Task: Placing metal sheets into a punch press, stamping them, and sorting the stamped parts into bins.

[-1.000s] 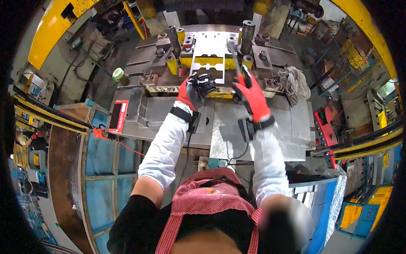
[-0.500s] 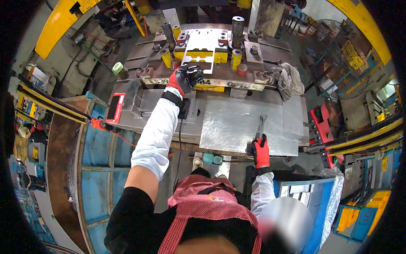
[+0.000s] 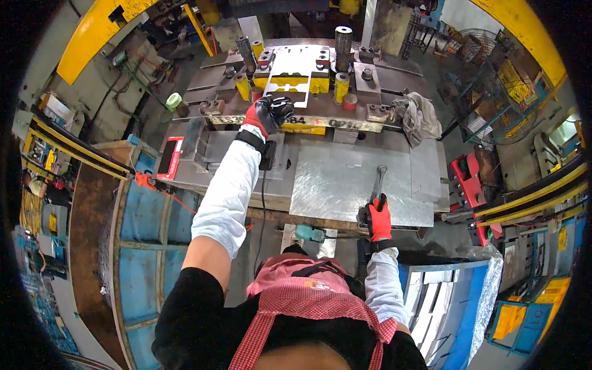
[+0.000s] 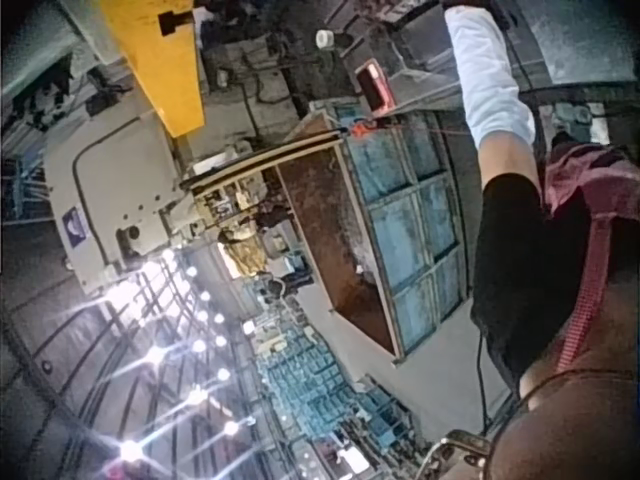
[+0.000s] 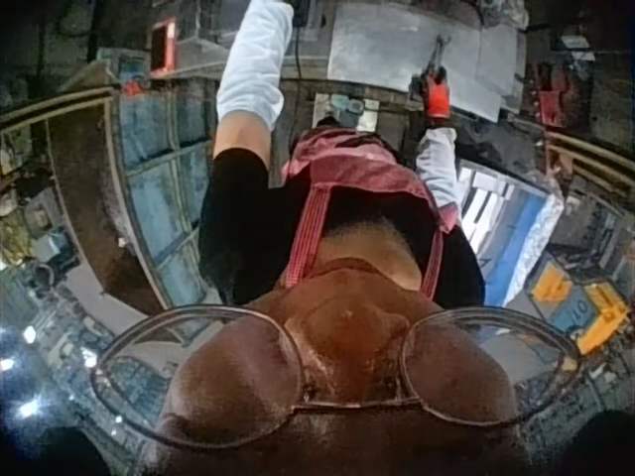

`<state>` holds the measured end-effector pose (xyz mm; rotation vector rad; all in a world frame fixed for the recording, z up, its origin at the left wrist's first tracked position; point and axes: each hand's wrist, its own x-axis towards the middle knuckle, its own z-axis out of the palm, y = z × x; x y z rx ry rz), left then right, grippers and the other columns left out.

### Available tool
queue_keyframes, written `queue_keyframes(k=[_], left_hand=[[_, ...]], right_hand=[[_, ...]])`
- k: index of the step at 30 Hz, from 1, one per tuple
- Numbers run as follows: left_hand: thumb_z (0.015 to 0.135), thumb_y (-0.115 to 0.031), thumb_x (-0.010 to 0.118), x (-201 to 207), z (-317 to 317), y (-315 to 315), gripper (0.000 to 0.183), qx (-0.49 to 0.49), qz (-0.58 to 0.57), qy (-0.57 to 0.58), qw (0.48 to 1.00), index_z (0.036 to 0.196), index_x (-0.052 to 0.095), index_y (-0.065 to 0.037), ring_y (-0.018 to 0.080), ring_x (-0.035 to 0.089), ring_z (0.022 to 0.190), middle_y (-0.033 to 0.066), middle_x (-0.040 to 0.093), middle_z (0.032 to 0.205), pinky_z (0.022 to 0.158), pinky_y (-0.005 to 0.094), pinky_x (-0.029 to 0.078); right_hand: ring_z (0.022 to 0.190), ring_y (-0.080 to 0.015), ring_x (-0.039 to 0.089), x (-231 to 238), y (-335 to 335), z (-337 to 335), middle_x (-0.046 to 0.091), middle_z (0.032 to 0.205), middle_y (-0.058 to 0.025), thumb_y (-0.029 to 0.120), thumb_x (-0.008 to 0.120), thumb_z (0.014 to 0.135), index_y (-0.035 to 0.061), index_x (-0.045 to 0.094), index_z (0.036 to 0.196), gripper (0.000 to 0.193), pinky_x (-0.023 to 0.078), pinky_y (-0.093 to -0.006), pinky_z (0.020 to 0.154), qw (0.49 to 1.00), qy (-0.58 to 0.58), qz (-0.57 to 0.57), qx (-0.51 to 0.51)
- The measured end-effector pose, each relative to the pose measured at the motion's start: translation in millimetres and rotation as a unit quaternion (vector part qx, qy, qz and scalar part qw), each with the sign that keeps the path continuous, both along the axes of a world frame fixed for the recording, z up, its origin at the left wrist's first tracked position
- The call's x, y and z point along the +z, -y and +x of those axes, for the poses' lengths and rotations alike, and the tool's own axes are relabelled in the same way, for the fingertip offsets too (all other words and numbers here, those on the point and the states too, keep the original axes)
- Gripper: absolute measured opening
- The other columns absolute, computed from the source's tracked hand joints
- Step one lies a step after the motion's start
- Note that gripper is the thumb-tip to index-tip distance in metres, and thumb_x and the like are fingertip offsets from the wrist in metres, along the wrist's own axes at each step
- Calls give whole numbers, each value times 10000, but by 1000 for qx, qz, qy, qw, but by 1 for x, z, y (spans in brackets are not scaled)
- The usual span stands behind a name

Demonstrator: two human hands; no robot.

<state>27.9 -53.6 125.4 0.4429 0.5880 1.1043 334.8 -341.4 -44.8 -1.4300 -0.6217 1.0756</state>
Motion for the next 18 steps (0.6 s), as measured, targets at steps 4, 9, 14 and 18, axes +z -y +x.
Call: queue_keyframes(k=[4,9,14,18], left_hand=[[945,-262,325,2,2,3,342,6,3,10,1000,1079,467,18,369,623,835,216,602,950,782,504,516],[939,-292,324,-2,-1,2,381,20,-14,41,999,1070,454,41,388,617,811,228,584,945,778,538,509],[917,-316,361,-15,-5,-10,419,-40,29,15,999,1092,464,51,397,605,843,231,584,983,776,525,510],[905,-319,368,-12,-1,-5,462,-7,-10,32,999,1146,450,66,405,584,914,242,562,1067,804,508,503]], right_hand=[[885,-154,560,-12,0,8,572,1046,-81,54,589,793,38,316,1357,627,465,-279,757,998,53,-24,4],[913,-151,567,-7,0,3,591,1050,-84,76,615,792,34,342,1343,617,465,-280,779,996,83,-27,1],[921,-151,573,-27,-2,10,598,1045,-88,81,616,797,32,334,1347,620,464,-274,786,997,69,-29,5],[924,-153,576,-25,-1,9,600,1044,-92,78,608,802,38,315,1359,631,462,-274,796,999,20,-36,-6]])
